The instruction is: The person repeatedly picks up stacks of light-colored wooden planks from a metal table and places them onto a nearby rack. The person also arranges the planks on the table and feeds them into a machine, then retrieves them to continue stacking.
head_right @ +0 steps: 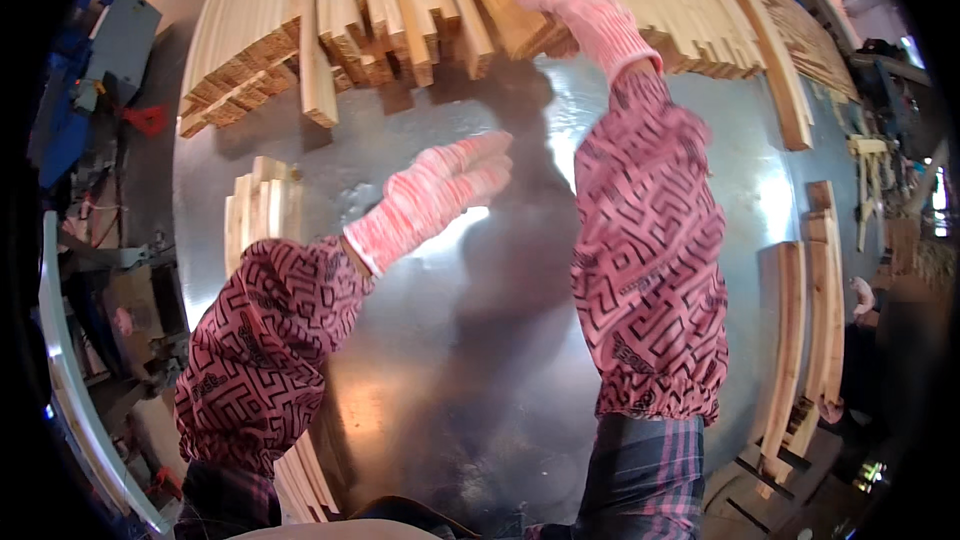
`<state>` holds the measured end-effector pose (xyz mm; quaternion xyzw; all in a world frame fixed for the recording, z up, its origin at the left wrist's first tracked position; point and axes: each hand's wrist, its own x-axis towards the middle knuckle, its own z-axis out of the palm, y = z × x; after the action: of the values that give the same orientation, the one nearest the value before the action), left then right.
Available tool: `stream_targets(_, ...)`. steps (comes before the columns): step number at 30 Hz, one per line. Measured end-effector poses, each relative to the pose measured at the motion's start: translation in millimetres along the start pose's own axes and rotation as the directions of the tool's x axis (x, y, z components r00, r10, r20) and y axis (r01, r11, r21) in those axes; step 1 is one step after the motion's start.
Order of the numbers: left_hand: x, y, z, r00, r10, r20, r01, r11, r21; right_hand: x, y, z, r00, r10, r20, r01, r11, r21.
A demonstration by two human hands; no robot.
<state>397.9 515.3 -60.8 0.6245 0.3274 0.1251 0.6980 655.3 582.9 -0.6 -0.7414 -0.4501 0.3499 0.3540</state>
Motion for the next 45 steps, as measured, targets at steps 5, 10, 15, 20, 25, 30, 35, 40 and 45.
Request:
stream_targets(5, 46, 42, 40, 0.967, 0.193, -0.165, -0.18, 0.979, 0.094, -71, 30, -38, 0.999, 0.026, -0.029, -0.025, 0.999, 0.034)
stream_targets(10, 62, 81, 69, 0.869, -0.15, -0.471, -0.032, 0.933, -0.358, -89, 39, -46, 0.984, -0.138, -0.108, 0.136, 0.99, -0.026)
stream_targets(15, 43, 119, 59, 0.805, -0.212, -0.554, -0.218, 0.763, -0.608, -62, 41, -56, 0.982, -0.175, -0.065, 0.169, 0.982, -0.085)
stream_targets(20, -25, 117, 92, 0.909, 0.185, -0.374, -0.405, 0.606, -0.685, 9, 70, -17, 0.988, -0.133, -0.085, 0.126, 0.988, -0.085)
stream_targets(25, -61, 67, 80, 0.87, 0.238, -0.431, -0.413, 0.83, -0.376, 35, 85, 30, 0.952, -0.204, -0.229, 0.062, 0.858, -0.51)
stream_targets(30, -173, 38, 28, 0.856, 0.2, -0.477, -0.18, 0.98, 0.088, -103, 56, 30, 0.714, -0.601, -0.359, 0.317, 0.735, -0.599)
stream_targets(35, -337, 38, 39, 0.953, 0.274, -0.127, -0.005, 0.437, 0.9, -354, 51, -31, 0.741, -0.625, -0.244, 0.197, 0.55, -0.811)
stream_targets(40, -452, 45, 96, 0.921, 0.157, 0.356, -0.376, 0.117, 0.919, -573, 80, -66, 0.985, 0.142, 0.094, 0.016, 0.471, -0.882)
stream_targets(45, -485, -17, 83, 0.731, 0.603, -0.319, 0.175, 0.286, 0.942, -806, 119, -71, 0.834, -0.082, -0.545, -0.374, 0.643, -0.669)
